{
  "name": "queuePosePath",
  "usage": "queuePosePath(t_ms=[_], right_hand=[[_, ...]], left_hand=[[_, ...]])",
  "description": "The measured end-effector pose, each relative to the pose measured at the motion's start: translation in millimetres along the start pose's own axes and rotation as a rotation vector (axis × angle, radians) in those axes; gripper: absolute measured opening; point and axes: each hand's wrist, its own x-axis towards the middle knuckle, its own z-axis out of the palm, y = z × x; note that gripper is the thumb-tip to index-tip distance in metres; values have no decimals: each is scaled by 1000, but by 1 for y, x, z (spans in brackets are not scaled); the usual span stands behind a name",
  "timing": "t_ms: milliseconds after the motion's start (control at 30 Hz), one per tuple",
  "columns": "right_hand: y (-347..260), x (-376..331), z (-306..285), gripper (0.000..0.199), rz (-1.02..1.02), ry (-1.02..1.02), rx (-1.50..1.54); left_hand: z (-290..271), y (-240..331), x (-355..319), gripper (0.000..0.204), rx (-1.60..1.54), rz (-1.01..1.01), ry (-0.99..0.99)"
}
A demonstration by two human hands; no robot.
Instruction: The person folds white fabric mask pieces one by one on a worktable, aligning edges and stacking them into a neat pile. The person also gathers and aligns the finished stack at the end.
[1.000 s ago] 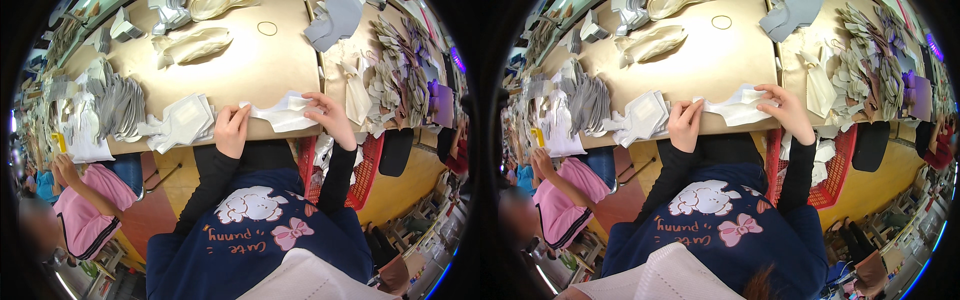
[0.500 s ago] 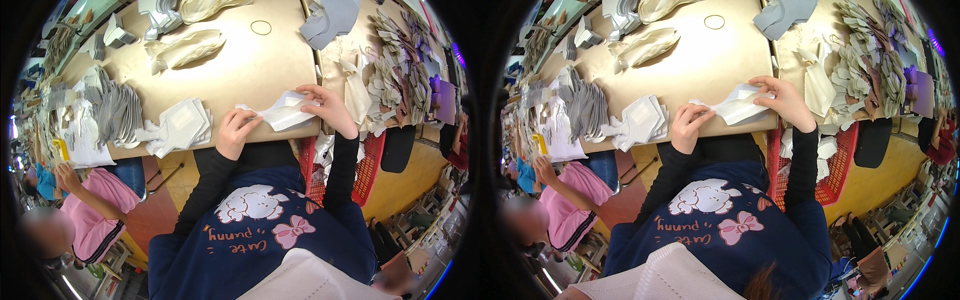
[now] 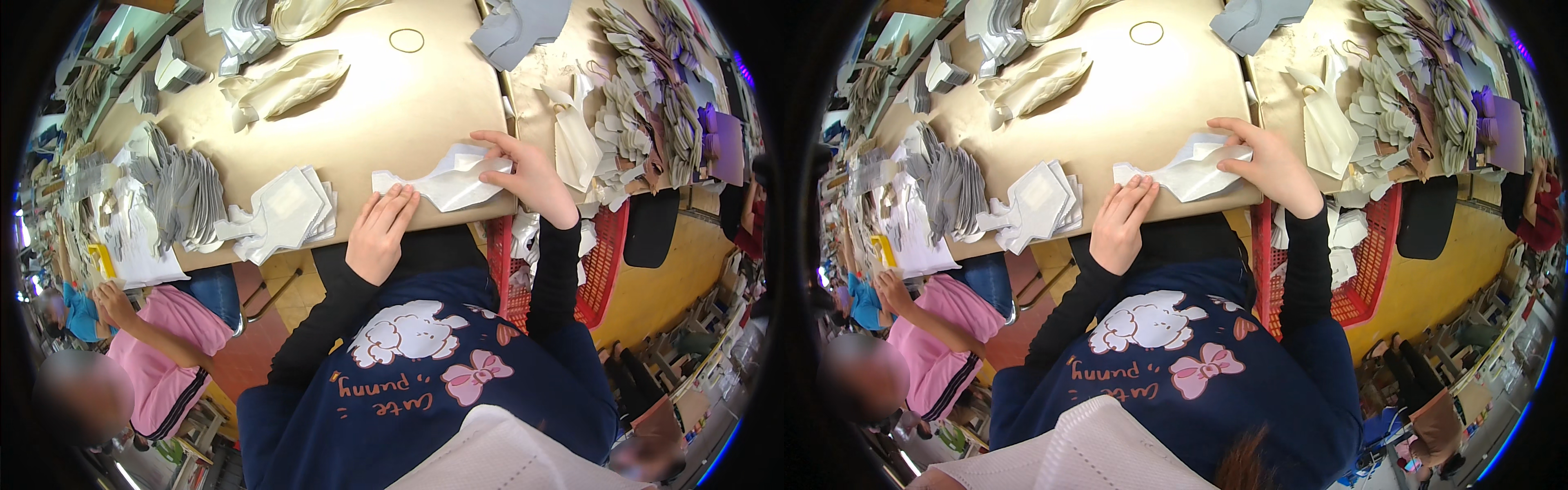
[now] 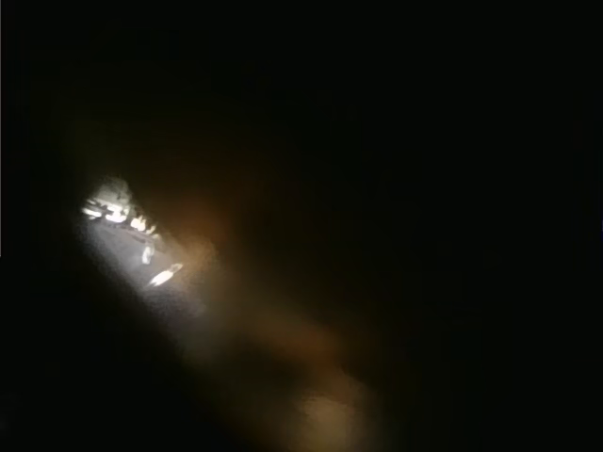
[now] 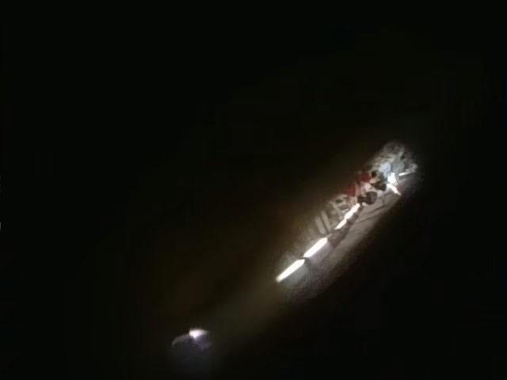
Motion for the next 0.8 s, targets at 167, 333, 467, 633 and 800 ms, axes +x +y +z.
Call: queuePosePath(t_ms=[167,333,467,633,800], right_hand=[[1,-9,3,63,104,29,168],[6,-13,6,62,96,49,141],[4,-13,9,61,58,92,62],[2,-14,13,61,69,145,79],[6,-19,19,60,57,188,126]], left_hand=[[3,1,-5,54,5,-30,-41],[-5,0,-5,51,-55,-67,-67],[-18,9,0,43,-13,-104,-52],[-17,24,11,32,-152,-94,34],[13,14,33,31,-291,38,12]])
